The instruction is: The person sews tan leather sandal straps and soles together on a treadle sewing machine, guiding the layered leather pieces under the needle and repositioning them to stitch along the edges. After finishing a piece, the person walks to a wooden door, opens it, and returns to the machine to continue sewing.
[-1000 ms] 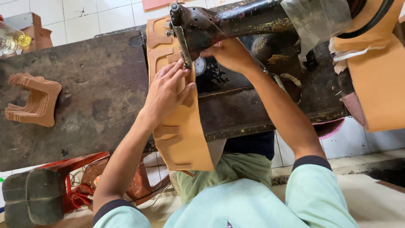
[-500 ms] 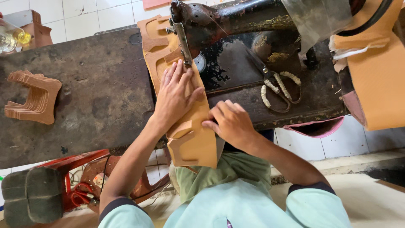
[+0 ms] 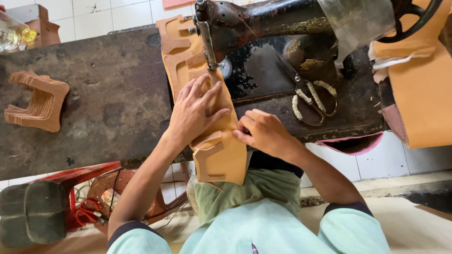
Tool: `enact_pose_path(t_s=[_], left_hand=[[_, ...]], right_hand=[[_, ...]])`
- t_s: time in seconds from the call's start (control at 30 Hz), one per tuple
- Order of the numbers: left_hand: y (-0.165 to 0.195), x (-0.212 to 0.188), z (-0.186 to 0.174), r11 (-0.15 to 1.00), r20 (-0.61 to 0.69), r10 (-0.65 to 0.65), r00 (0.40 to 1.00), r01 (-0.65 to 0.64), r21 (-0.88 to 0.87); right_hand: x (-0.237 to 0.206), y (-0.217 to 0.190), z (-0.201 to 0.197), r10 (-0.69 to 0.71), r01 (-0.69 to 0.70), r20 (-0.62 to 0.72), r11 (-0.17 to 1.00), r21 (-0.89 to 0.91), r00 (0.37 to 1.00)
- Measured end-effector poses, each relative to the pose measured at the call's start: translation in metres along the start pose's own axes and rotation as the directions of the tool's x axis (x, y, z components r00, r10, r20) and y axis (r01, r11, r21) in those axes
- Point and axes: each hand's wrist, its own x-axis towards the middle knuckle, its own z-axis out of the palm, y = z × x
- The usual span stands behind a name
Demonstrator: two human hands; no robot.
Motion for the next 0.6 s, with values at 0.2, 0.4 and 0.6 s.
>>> enact_pose_path(t_s=[0.2,0.4,0.6], left_hand=[[0.002,-0.002,0.004,1.000,-0.019,-0.006,1.000,0.006,0.012],[0.001,-0.004,0.008,1.000,-0.041,-0.005,0.999,0.005,0.017],[-0.001,-0.002,0.011,1.000,-0.037,-0.016,0.999,0.016,-0.006]], right_hand=[[0.008,0.004,-0.008,0.012,-0.018,0.098,0.998,0.058,0.995],[0.007,0.001,-0.008,0.049,-0.054,0.117,0.997,0.047,0.992],[0.018,0.007,-0.019,0.026,-0.044,0.232,0.996,0.074,0.972]])
